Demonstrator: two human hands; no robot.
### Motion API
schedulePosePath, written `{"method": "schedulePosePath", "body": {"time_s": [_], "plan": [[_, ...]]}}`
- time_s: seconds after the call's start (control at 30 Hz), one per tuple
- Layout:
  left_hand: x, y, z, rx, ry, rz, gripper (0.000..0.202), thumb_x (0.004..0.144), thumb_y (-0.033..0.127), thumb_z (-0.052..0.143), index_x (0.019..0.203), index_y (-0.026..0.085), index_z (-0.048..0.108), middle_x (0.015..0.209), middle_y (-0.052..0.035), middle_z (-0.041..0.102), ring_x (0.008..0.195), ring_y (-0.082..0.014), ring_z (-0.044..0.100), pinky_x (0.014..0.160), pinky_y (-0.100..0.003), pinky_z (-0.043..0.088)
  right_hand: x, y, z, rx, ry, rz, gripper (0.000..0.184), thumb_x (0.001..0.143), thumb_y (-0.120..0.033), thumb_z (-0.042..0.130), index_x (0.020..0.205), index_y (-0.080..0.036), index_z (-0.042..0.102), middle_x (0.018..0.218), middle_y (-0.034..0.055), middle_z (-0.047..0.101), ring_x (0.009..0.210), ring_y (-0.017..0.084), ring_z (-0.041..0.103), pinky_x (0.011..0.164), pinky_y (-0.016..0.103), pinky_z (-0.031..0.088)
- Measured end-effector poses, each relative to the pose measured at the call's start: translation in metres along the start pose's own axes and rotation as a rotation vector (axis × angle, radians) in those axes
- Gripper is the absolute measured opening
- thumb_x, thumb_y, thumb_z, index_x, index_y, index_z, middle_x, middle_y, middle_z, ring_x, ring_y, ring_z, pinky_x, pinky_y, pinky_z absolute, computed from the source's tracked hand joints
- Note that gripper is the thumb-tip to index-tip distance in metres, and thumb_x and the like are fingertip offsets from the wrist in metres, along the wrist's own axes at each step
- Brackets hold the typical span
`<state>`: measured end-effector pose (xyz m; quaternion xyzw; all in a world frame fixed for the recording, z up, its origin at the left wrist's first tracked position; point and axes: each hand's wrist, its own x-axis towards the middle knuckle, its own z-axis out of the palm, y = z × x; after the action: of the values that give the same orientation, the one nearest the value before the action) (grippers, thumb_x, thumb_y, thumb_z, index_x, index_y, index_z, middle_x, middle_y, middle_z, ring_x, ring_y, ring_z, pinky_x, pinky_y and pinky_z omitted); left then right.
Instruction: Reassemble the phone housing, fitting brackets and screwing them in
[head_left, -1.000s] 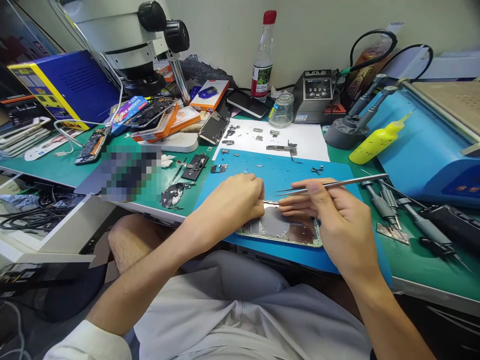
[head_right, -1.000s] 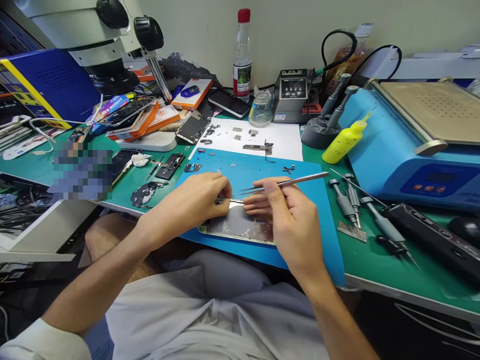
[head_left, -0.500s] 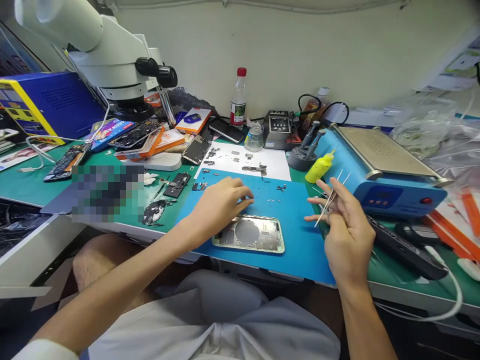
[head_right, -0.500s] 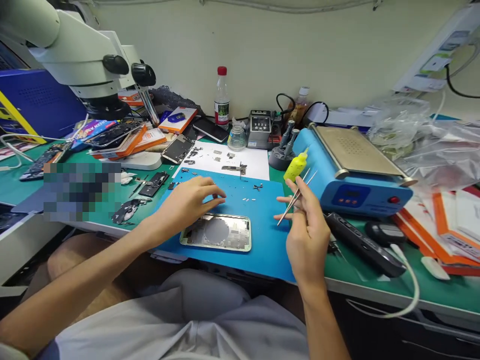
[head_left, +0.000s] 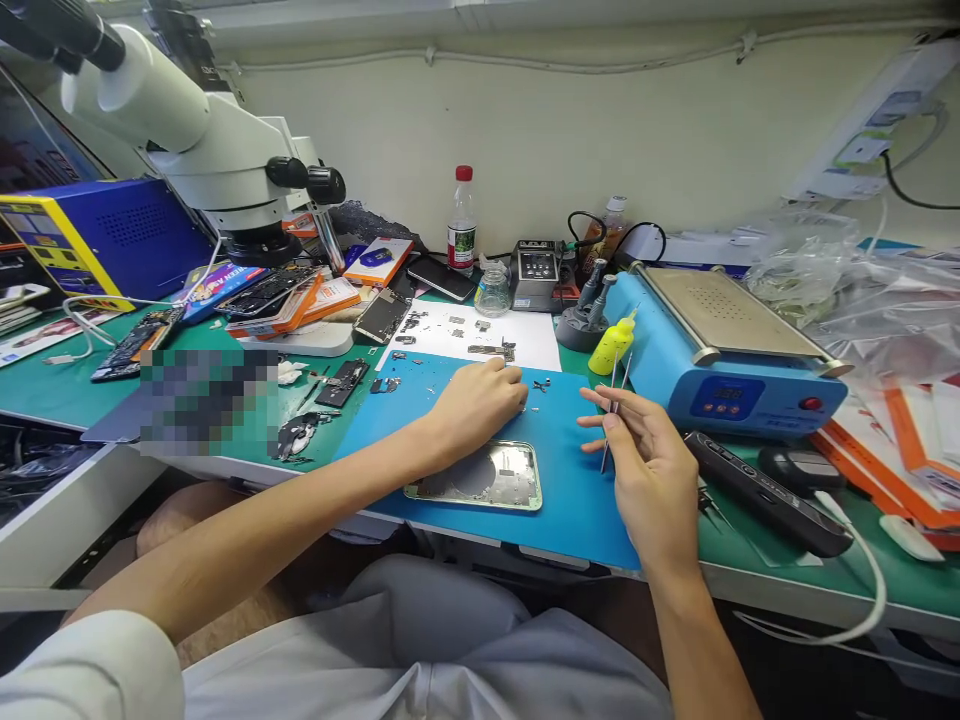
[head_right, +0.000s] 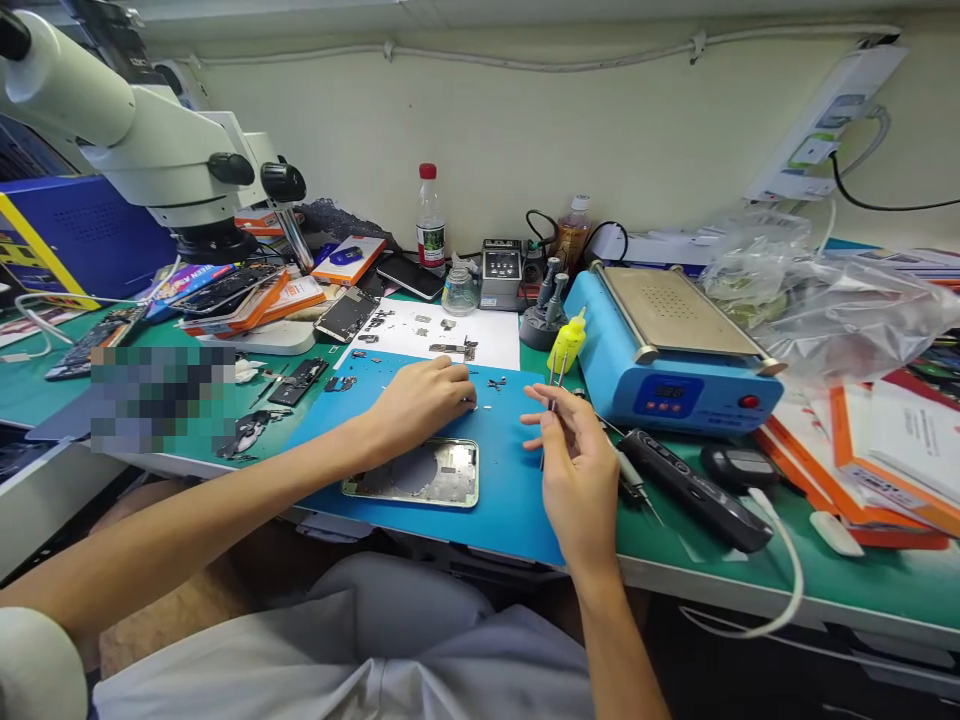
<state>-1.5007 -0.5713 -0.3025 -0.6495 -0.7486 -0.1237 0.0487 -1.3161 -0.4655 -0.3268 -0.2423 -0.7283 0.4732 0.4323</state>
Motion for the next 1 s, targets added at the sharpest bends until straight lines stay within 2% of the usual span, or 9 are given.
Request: {"method": "schedulePosePath", "body": {"time_s": [0.13, 0.23, 0.4, 0.5, 0.6, 0.67, 0.77, 0.87, 1.0], "plan": [[0.005, -0.001, -0.002, -0.16, 0.036, -0.058, 0.018, 0.1, 0.005, 0.058, 0.089, 0.012, 0.07, 0.107, -0.0158, 0.074, 0.106, -0.029, 0.066, 0.084, -0.038, 0.05, 0.001, 0.004, -0.001, 0.045, -0.009, 0.013, 0.024, 0.103, -0.038, 0.066, 0.123, -0.025, 0.072, 0.129, 0.01, 0.077, 0.099, 0.022, 0.077, 0.071, 0.032, 0.064], [0.0, -0.006, -0.01, -0.361, 0.108, -0.132, 0.01, 0.102, 0.011, 0.058, 0.097, 0.016, 0.067, 0.109, -0.0125, 0.075, 0.103, -0.0256, 0.068, 0.084, -0.037, 0.053, 0.002, 0.006, 0.0, 0.1, 0.04, 0.01, 0.021, 0.099, -0.039, 0.072, 0.113, -0.025, 0.063, 0.12, 0.008, 0.08, 0.098, 0.023, 0.079, 0.079, 0.036, 0.066], [-0.036, -0.014, -0.017, -0.824, 0.204, -0.218, 0.014, 0.108, 0.031, 0.054, 0.104, 0.02, 0.062, 0.099, -0.0054, 0.079, 0.077, -0.0151, 0.07, 0.066, -0.028, 0.059, 0.003, 0.003, 0.002, 0.182, 0.026, 0.024, 0.055, 0.09, -0.042, 0.084, 0.128, -0.031, 0.046, 0.102, 0.0021, 0.083, 0.097, 0.027, 0.082, 0.094, 0.049, 0.066], [-0.064, -0.018, -0.014, -1.033, 0.284, -0.276, 0.02, 0.106, 0.038, 0.061, 0.102, 0.019, 0.063, 0.095, -0.0064, 0.081, 0.069, -0.0134, 0.069, 0.063, -0.027, 0.062, 0.001, 0.006, -0.005, -0.063, -0.031, 0.015, 0.055, 0.093, -0.055, 0.077, 0.139, -0.031, 0.057, 0.108, 0.005, 0.083, 0.109, 0.031, 0.08, 0.1, 0.052, 0.063], [-0.086, -0.021, -0.01, -1.166, 0.403, -0.343, 0.023, 0.103, 0.039, 0.067, 0.108, 0.017, 0.067, 0.095, -0.0076, 0.083, 0.067, -0.0125, 0.07, 0.065, -0.027, 0.064, 0.001, 0.01, -0.015, -0.465, -0.105, -0.037, 0.048, 0.092, -0.072, 0.065, 0.11, -0.029, 0.077, 0.106, 0.0077, 0.083, 0.103, 0.038, 0.079, 0.092, 0.055, 0.062], [-0.096, -0.021, -0.009, -1.229, 0.473, -0.37, 0.025, 0.102, 0.038, 0.069, 0.115, 0.017, 0.068, 0.095, -0.0077, 0.084, 0.069, -0.0128, 0.072, 0.068, -0.027, 0.065, 0.003, 0.006, -0.016, -0.52, -0.095, -0.034, 0.051, 0.088, -0.077, 0.066, 0.099, -0.029, 0.08, 0.097, 0.008, 0.083, 0.094, 0.038, 0.079, 0.083, 0.053, 0.063], [-0.107, -0.019, -0.01, -1.289, 0.555, -0.377, 0.021, 0.102, 0.036, 0.072, 0.111, 0.018, 0.068, 0.093, -0.0064, 0.084, 0.069, -0.013, 0.074, 0.07, -0.026, 0.065, 0.005, -0.013, -0.002, -0.172, -0.052, 0.091, 0.041, 0.085, -0.066, 0.078, 0.101, -0.028, 0.077, 0.096, 0.0063, 0.083, 0.079, 0.029, 0.079, 0.073, 0.045, 0.067], [-0.113, -0.016, -0.008, -1.304, 0.626, -0.363, 0.017, 0.102, 0.033, 0.073, 0.102, 0.02, 0.063, 0.091, -0.0048, 0.084, 0.067, -0.013, 0.075, 0.068, -0.026, 0.065, 0.006, -0.036, 0.029, 0.264, -0.222, 0.25, 0.037, 0.078, -0.048, 0.094, 0.097, -0.025, 0.072, 0.094, 0.0062, 0.084, 0.079, 0.025, 0.082, 0.074, 0.036, 0.071], [-0.117, -0.015, -0.002, -1.242, 0.709, -0.326, 0.012, 0.103, 0.028, 0.073, 0.102, 0.021, 0.062, 0.091, -0.0025, 0.083, 0.073, -0.0134, 0.077, 0.071, -0.025, 0.065, 0.004, -0.051, 0.071, 0.492, -0.377, 0.344, 0.037, 0.075, -0.036, 0.099, 0.098, -0.024, 0.072, 0.094, 0.0059, 0.085, 0.08, 0.021, 0.083, 0.076, 0.028, 0.07]]}}
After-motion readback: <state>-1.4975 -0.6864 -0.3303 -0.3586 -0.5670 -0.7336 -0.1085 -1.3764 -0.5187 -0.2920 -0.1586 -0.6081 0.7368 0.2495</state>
